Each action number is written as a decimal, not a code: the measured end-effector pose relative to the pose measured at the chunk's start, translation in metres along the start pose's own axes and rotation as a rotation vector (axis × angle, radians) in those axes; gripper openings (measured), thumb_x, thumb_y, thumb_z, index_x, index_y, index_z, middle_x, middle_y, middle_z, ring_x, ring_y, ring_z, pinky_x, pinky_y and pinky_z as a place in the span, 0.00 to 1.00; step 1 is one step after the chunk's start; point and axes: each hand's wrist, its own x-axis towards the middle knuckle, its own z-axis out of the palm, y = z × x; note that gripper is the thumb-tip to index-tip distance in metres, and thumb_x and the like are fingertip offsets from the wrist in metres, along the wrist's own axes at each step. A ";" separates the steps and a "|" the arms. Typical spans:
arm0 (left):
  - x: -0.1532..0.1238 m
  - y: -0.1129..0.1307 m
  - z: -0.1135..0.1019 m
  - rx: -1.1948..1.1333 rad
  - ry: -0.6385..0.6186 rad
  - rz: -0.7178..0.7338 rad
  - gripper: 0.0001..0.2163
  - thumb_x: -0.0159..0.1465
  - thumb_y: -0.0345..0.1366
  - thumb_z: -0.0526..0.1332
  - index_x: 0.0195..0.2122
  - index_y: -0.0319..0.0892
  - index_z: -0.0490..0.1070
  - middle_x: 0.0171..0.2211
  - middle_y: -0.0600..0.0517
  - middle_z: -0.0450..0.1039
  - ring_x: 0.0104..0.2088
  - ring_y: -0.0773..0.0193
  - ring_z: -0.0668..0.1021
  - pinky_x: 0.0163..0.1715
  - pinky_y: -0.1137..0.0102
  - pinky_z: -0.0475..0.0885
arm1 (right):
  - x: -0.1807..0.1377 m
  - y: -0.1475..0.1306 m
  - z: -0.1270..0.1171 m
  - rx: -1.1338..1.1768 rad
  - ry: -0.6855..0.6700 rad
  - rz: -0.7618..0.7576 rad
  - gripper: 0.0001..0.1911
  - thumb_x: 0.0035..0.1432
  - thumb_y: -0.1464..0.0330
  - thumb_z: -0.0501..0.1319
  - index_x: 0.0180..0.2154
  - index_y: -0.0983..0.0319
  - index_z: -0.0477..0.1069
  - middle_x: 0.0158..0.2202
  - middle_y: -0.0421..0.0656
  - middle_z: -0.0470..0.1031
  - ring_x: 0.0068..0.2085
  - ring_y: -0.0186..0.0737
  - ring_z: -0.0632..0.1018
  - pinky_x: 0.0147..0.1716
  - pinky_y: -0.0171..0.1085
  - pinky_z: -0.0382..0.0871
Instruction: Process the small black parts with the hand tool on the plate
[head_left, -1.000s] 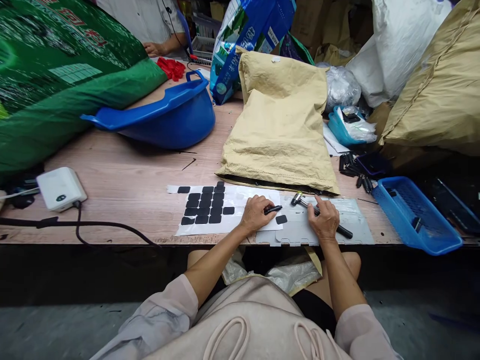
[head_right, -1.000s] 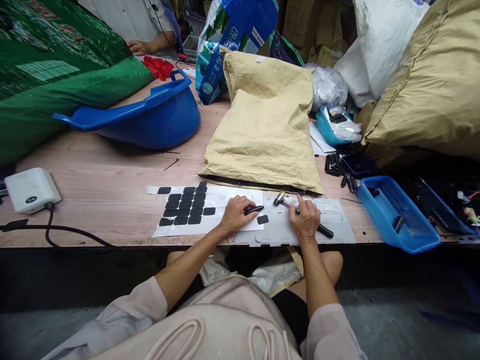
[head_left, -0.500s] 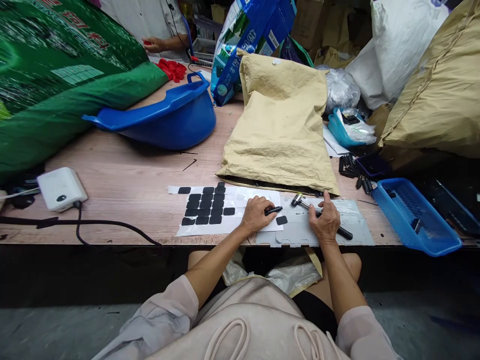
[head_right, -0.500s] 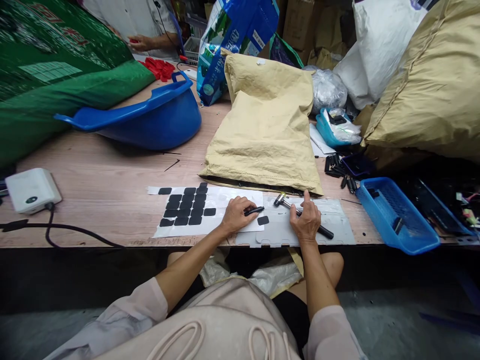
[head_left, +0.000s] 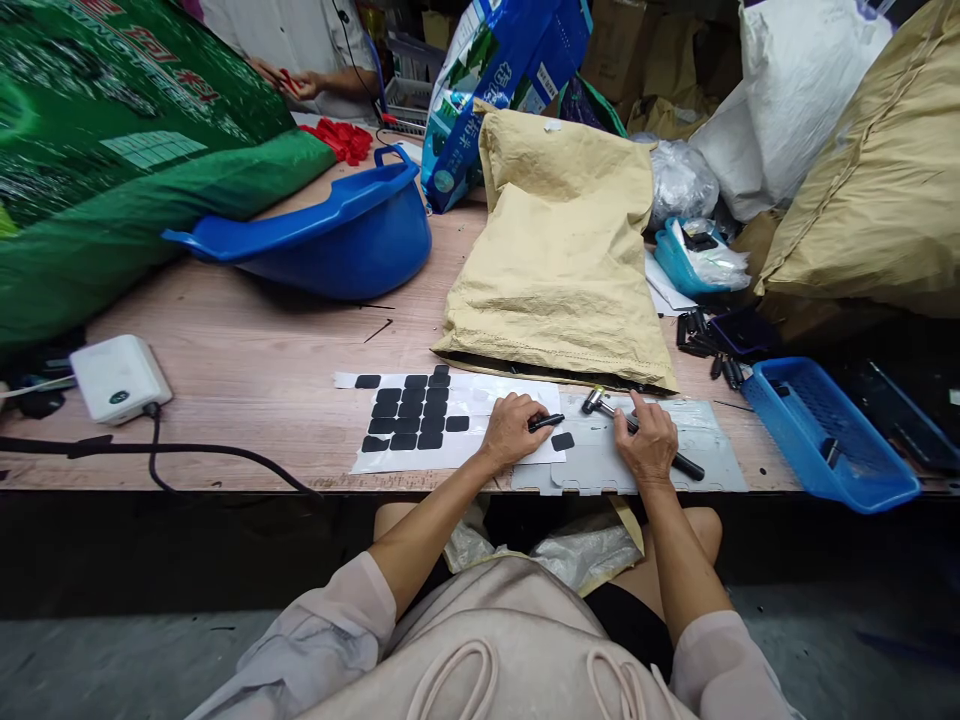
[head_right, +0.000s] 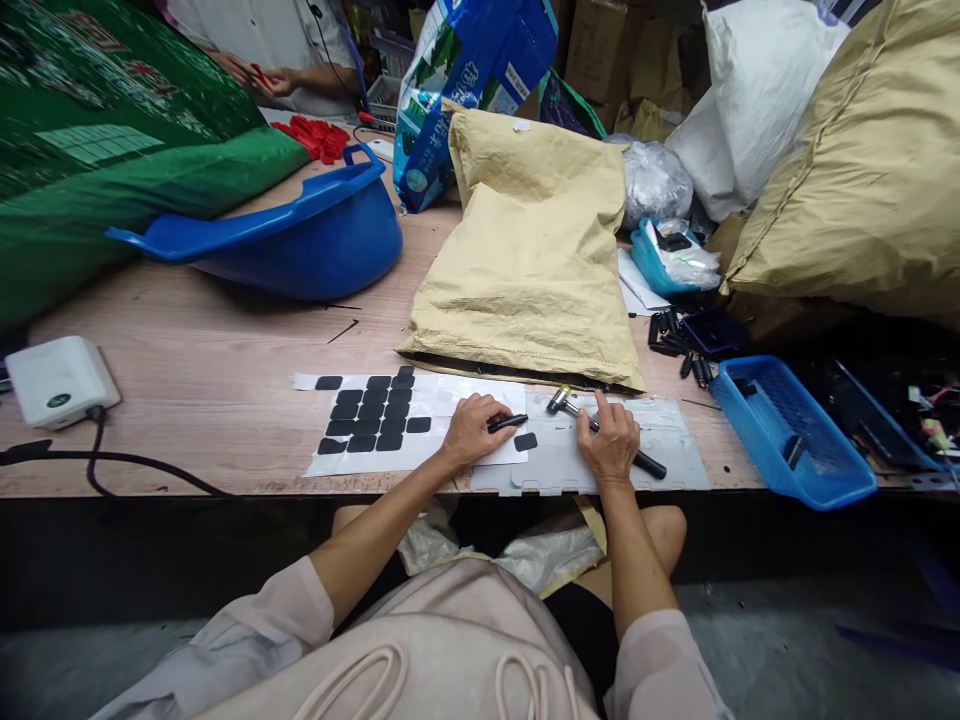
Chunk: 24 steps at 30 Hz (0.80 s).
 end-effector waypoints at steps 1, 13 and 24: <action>0.000 0.000 0.000 0.001 0.000 0.000 0.05 0.61 0.37 0.70 0.37 0.46 0.80 0.34 0.51 0.76 0.42 0.55 0.74 0.45 0.59 0.65 | 0.000 0.000 0.000 0.005 -0.002 0.004 0.22 0.65 0.59 0.58 0.56 0.61 0.77 0.37 0.48 0.76 0.41 0.47 0.72 0.41 0.42 0.61; 0.001 -0.001 0.000 0.009 -0.001 -0.004 0.05 0.60 0.37 0.71 0.37 0.45 0.80 0.34 0.51 0.77 0.41 0.55 0.74 0.45 0.59 0.65 | 0.001 -0.003 -0.002 0.040 -0.029 0.047 0.33 0.65 0.57 0.58 0.67 0.63 0.65 0.38 0.46 0.76 0.41 0.47 0.72 0.42 0.43 0.62; 0.003 0.000 0.000 -0.003 -0.006 -0.006 0.06 0.59 0.37 0.71 0.37 0.47 0.80 0.34 0.51 0.77 0.42 0.54 0.74 0.47 0.58 0.66 | 0.001 -0.002 -0.001 0.006 -0.034 0.013 0.17 0.64 0.59 0.60 0.47 0.59 0.81 0.40 0.48 0.73 0.42 0.46 0.69 0.41 0.42 0.59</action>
